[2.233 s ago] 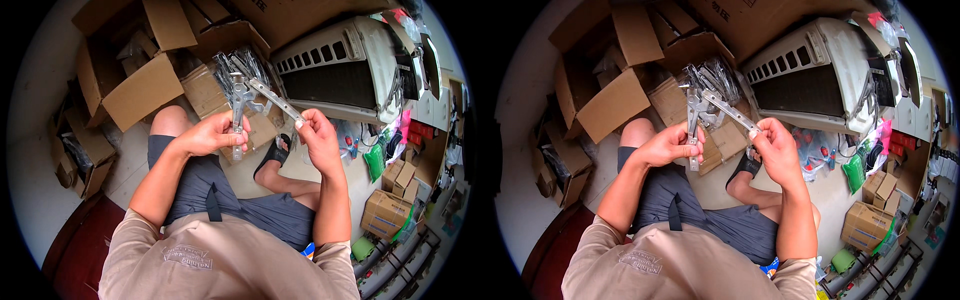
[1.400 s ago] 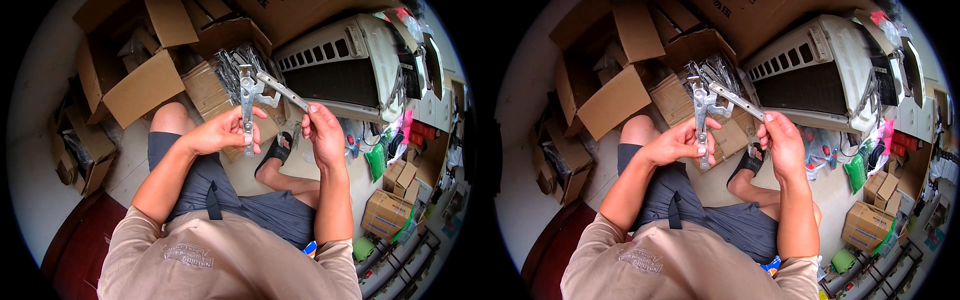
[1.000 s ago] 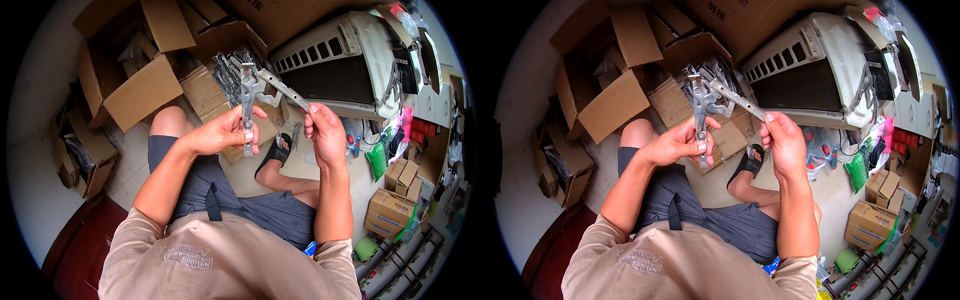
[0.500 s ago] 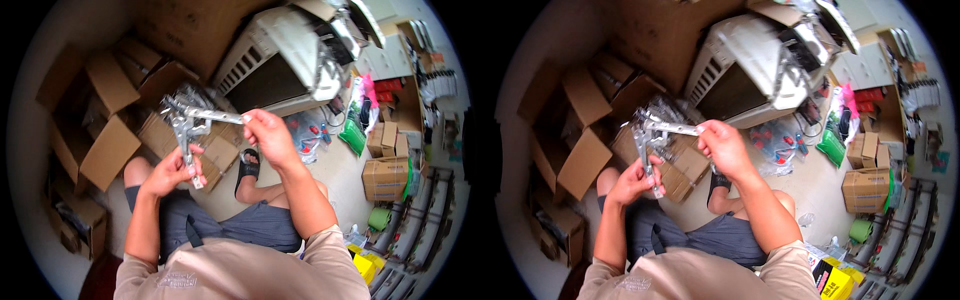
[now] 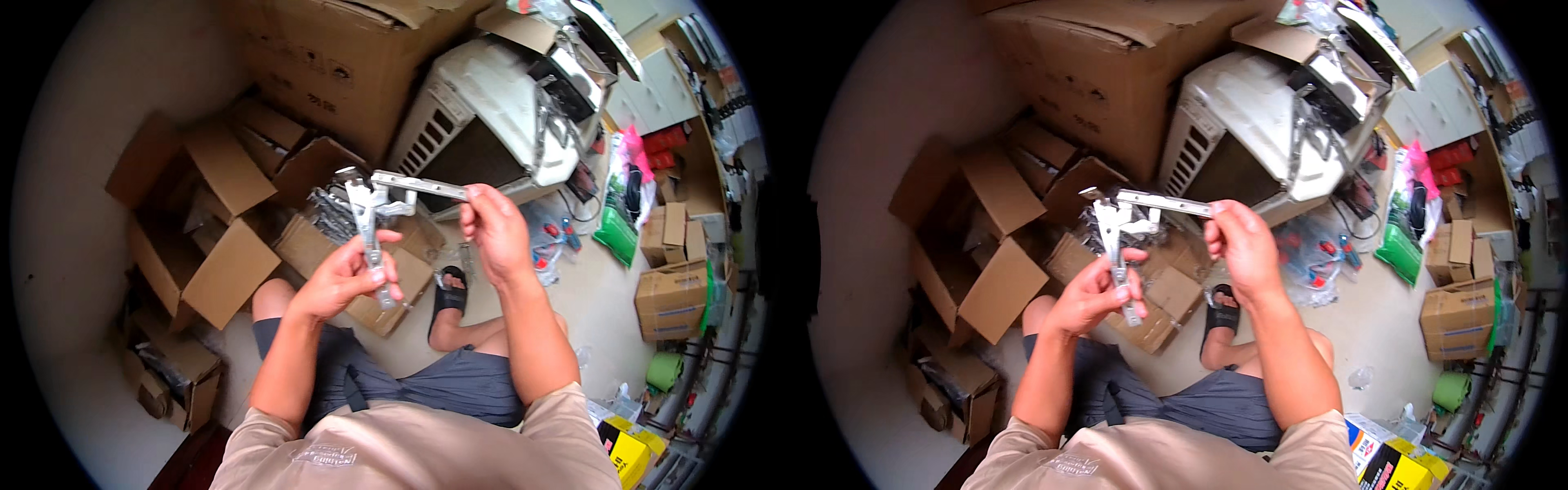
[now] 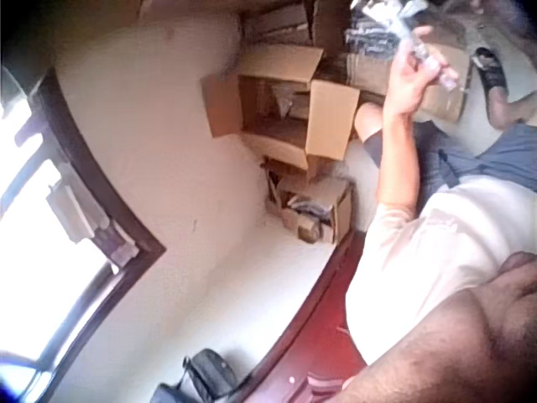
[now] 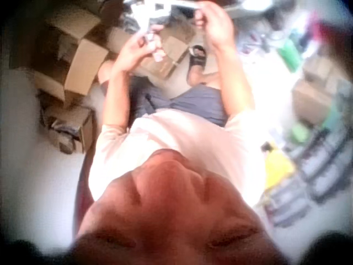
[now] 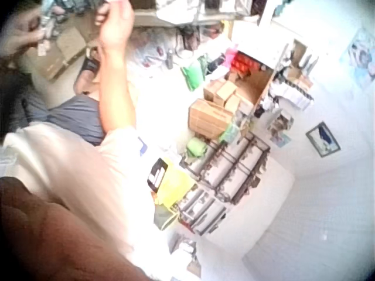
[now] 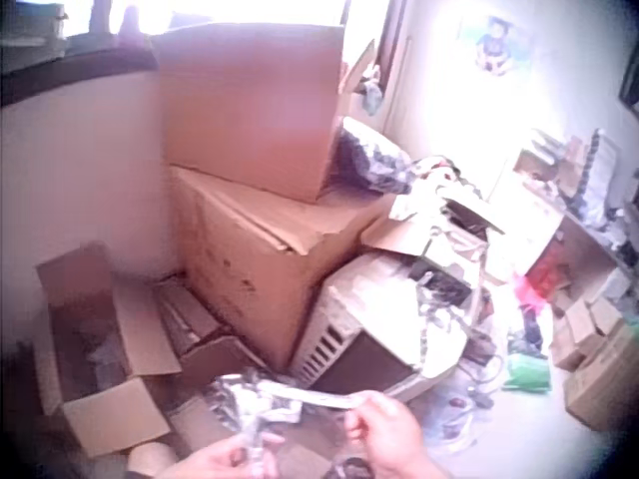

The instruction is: The person picks up metal hinge components from a large bin and a box, opening some of them to check their range of motion and kemudian placing them into smaller cardboard boxes.

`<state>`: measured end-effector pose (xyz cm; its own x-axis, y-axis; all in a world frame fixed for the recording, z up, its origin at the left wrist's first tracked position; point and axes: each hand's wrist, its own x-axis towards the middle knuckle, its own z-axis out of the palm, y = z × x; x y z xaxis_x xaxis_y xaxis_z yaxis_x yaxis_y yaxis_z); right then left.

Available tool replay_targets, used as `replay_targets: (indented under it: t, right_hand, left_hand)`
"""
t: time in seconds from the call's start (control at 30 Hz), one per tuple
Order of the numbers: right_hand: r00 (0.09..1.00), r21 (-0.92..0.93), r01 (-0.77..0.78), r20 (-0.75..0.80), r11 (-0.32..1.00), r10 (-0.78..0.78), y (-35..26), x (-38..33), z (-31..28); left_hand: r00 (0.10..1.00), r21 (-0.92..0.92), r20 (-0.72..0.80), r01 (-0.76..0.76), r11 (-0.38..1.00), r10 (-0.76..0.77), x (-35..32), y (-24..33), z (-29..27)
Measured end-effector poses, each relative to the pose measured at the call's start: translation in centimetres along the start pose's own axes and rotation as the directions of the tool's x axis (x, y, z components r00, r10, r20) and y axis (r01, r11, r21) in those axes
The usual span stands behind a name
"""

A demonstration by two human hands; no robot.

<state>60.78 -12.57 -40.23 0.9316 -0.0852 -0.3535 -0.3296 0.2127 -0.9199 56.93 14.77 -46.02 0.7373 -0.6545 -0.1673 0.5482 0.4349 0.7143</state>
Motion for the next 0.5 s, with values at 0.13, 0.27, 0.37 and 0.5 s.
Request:
replay_targets:
  t: [0.13, 0.27, 0.37, 0.5]
  right_hand:
    - [1.000, 0.042, -0.021, 0.005, 0.999, 0.020, -0.1, 0.1, 0.5]
    - [1.000, 0.062, -0.023, 0.013, 0.998, 0.022, 0.0, 0.4, 0.4]
    - [1.000, 0.056, -0.029, 0.010, 0.998, 0.029, -0.2, 0.6, 0.2]
    - [0.999, 0.041, -0.045, 0.004, 0.998, 0.045, 0.0, 0.7, -0.1]
  left_hand:
    - [1.000, -0.050, 0.029, -0.009, 0.999, 0.011, -0.3, 0.7, 0.1]
    - [0.998, -0.101, 0.046, -0.031, 0.994, 0.036, -0.1, 0.9, 0.3]
    - [0.996, -0.123, 0.057, -0.055, 0.991, 0.062, 0.3, 0.8, 0.2]
    - [0.993, -0.114, 0.074, -0.083, 0.990, 0.092, 0.7, 0.6, 0.1]
